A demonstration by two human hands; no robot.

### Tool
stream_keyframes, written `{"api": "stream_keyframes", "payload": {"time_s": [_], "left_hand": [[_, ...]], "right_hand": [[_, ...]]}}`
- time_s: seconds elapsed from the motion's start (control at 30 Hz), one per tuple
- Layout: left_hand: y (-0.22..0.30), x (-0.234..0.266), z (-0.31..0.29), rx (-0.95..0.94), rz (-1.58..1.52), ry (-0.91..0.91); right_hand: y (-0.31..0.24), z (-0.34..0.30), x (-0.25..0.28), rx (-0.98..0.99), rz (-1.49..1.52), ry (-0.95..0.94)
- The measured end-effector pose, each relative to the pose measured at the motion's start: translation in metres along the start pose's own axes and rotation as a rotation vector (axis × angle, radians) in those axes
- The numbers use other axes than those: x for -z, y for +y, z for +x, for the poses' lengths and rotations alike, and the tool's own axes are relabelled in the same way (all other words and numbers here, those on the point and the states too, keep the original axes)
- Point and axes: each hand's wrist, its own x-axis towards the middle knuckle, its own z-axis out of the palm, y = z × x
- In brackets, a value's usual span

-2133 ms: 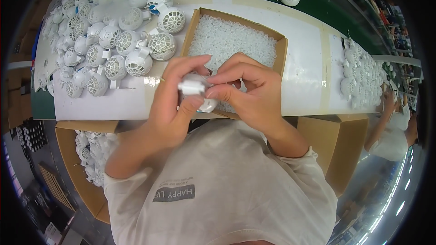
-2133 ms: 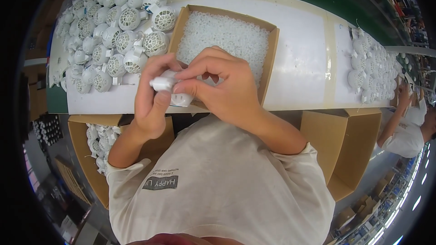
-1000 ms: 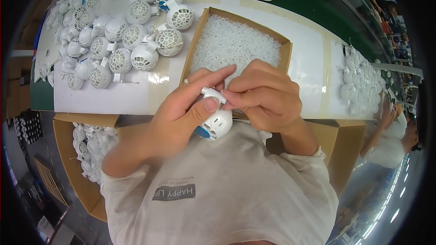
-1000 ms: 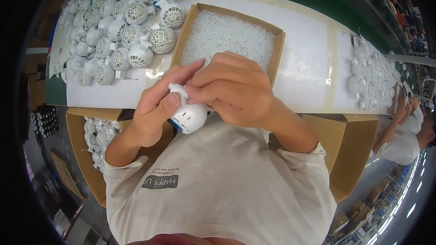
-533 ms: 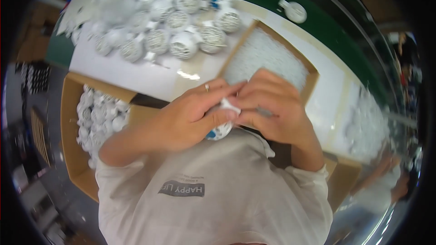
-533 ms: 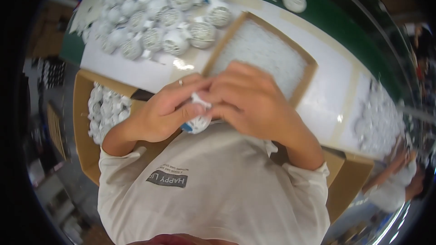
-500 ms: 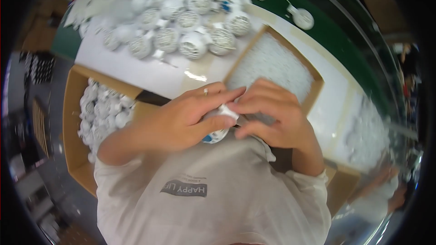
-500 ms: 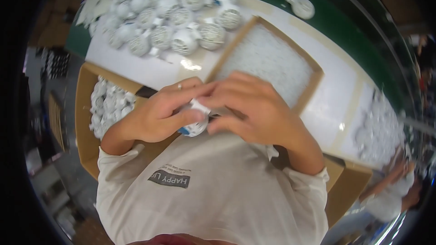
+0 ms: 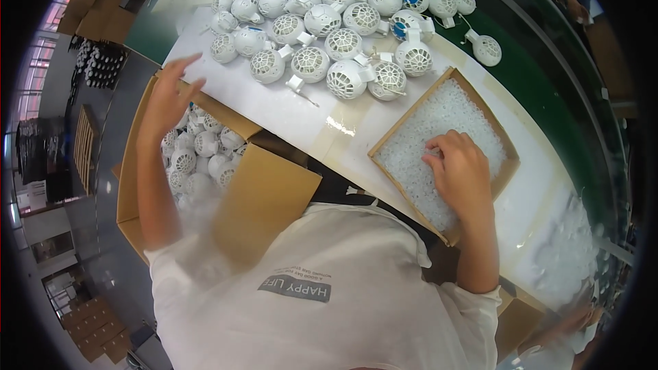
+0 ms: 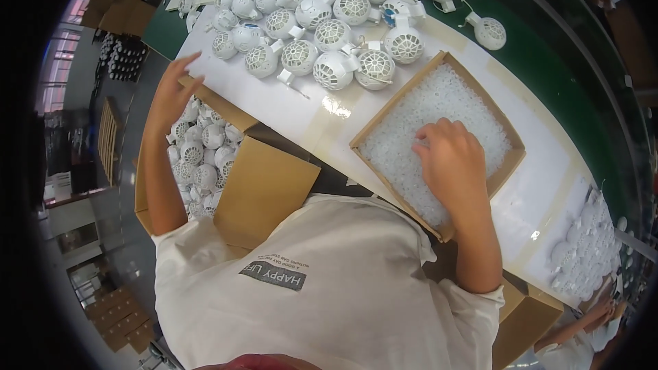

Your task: Attaching strings to white spherical plastic product housings at an assembly line workbench.

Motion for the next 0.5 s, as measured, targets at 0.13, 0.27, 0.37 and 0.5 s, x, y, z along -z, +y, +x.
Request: {"api": "stream_keyframes", "payload": {"time_s": [0.13,0.27,0.37,0.5], "left_hand": [[-0.019,-0.053,0.059,-0.010,-0.093,0.148],[-0.042,-0.070,0.069,-0.074,-0.004,0.206],[-0.042,-0.064,0.050,0.153,-0.097,0.139],[-0.023,-0.043,0.027,0.427,-0.970,0.042]], "right_hand": [[0.004,-0.003,0.012,-0.003,0.023,0.068],[0.014,-0.015,0.016,-0.028,0.169,0.170],[0.006,-0.021,0.024,-0.155,0.307,0.177],[-0.005,-0.024,0.021,-0.250,0.473,0.211]]}}
